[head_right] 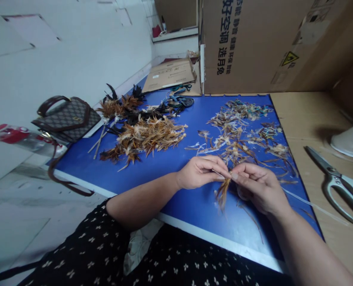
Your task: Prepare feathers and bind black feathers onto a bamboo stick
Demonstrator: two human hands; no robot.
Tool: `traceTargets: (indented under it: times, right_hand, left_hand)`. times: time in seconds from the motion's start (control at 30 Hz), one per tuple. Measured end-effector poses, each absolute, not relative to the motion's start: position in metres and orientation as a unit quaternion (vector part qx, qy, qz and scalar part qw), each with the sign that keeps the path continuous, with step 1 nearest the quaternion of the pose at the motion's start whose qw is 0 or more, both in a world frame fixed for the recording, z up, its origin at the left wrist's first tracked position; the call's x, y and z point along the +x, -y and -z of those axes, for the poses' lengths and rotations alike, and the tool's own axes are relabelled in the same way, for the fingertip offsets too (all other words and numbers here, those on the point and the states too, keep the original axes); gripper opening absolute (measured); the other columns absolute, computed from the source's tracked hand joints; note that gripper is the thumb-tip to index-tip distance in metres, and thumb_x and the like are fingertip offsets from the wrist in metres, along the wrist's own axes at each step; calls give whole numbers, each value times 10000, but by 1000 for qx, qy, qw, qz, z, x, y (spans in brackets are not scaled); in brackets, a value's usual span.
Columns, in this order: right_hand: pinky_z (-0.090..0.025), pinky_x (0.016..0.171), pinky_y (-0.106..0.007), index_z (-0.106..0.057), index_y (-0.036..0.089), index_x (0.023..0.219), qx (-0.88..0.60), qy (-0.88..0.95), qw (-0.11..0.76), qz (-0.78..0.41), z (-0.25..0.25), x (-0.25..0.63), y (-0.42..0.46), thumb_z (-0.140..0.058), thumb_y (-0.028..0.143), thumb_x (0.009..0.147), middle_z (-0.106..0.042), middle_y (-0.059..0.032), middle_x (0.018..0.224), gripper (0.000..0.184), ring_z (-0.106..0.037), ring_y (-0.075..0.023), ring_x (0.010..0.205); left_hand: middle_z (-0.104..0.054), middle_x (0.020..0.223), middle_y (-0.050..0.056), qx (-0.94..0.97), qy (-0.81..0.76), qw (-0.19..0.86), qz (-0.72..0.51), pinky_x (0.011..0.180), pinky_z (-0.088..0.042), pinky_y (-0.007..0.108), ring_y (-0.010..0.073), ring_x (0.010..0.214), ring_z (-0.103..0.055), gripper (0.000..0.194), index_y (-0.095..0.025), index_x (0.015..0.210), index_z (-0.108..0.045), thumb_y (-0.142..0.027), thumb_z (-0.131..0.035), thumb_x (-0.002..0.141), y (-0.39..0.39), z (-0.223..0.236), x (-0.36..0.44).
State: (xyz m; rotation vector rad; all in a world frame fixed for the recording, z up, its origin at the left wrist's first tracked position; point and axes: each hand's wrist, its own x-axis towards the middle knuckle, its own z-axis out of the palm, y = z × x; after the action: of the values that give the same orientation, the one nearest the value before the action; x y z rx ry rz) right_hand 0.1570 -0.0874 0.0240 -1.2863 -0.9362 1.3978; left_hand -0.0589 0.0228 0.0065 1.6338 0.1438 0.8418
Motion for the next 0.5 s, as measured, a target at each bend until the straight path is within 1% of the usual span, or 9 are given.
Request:
traceTargets:
  times: [0.1,0.2,0.27,0.33,0.43,0.5]
  right_hand:
    - [-305,464,-259,-794,207,904,-517,407,476,-583,-20,161,85,-982,551,847,-520,46,590,396,-391,-87,472]
    - [-291,466,-262,-786,215,924,-512,415,471,-586,-19,161,84,-958,555,876,-517,51,605,384,-378,-86,474]
    - [-281,471,-263,-782,216,947,-512,409,473,-589,-19,160,85,-946,557,892,-501,60,609,382,-358,-82,475]
    - [-259,461,-262,-775,215,938,-506,401,478,-595,-20,159,85,-953,584,873,-471,69,583,415,-329,-79,459]
    - [-255,459,-255,-771,217,933,-499,392,483,-604,-22,158,84,-952,609,869,-483,62,577,437,-332,-79,454]
    - [-275,451,-256,-766,214,932,-500,431,480,-578,-23,157,83,-924,643,890,-539,36,605,459,-361,-88,460]
  left_hand:
    - [-817,1066,108,707,-78,603,-362,1049,-630,402,201,1036,-782,182,-210,1001,-926,-390,-909,979,-21,-9,-59]
    - [-815,1072,103,700,-81,585,-403,1032,-638,392,193,1030,-782,164,-215,989,-919,-378,-920,970,-16,-10,-57]
    - [-826,1077,107,698,-69,567,-432,1030,-648,393,194,1033,-794,137,-215,977,-913,-352,-922,968,-12,-12,-56]
    - [-848,1085,115,701,-65,560,-436,1048,-659,408,202,1044,-811,122,-215,967,-909,-337,-915,975,-9,-13,-56]
    - [-873,1108,133,705,-80,583,-395,1069,-679,433,222,1065,-832,191,-213,962,-907,-402,-904,987,-6,-12,-56]
    - [-874,1123,150,694,-86,609,-373,968,-715,403,215,996,-839,291,-193,972,-900,-483,-886,998,-5,-9,-55]
